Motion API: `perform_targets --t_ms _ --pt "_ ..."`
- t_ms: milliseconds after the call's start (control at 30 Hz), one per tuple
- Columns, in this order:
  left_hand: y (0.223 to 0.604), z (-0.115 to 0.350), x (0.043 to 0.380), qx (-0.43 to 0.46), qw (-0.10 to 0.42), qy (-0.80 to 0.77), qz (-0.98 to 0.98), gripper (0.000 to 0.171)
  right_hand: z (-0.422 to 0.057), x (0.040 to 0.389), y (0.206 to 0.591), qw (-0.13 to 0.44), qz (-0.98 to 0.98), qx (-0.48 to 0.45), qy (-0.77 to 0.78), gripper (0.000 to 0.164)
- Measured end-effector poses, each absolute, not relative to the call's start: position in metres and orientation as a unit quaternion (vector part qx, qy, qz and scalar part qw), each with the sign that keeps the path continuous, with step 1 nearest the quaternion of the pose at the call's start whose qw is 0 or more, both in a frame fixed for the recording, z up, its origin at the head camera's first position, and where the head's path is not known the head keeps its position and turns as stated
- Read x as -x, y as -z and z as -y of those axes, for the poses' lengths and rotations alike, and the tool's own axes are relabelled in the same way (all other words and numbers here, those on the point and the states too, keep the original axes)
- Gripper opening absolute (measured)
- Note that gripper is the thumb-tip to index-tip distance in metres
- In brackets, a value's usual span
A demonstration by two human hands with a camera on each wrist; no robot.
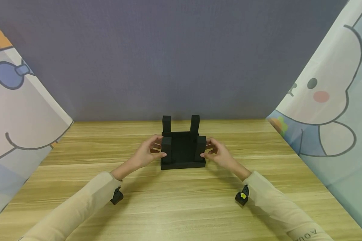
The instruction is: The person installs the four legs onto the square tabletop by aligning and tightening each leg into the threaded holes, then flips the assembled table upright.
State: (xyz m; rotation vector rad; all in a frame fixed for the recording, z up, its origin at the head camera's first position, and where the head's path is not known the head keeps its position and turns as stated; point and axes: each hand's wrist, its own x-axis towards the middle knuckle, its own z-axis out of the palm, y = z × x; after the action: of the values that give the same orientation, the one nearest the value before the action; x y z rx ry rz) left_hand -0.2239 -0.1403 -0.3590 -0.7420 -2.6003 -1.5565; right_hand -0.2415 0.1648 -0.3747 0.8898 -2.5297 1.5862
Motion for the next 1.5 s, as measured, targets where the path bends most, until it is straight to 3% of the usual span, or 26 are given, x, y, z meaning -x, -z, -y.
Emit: perform_targets --t_ms 533,1067,1500 --pt "0.352 0.143 0.222 0.241 0.004 0.506 0.828 0.059 -0.165 0.240 0.374 0.027 0.798 -0.279 -0.534 0.038" --pt "0.341 0.145 0.221 0.212 -0.052 0.574 0.789 0.067 -0.167 0.235 0.355 0.008 0.788 -0.249 -0.564 0.041" --pt "0.333 0.141 0.216 0.210 -0.046 0.600 0.771 0.067 -0.165 0.229 0.344 -0.004 0.773 -0.224 -0.593 0.042"
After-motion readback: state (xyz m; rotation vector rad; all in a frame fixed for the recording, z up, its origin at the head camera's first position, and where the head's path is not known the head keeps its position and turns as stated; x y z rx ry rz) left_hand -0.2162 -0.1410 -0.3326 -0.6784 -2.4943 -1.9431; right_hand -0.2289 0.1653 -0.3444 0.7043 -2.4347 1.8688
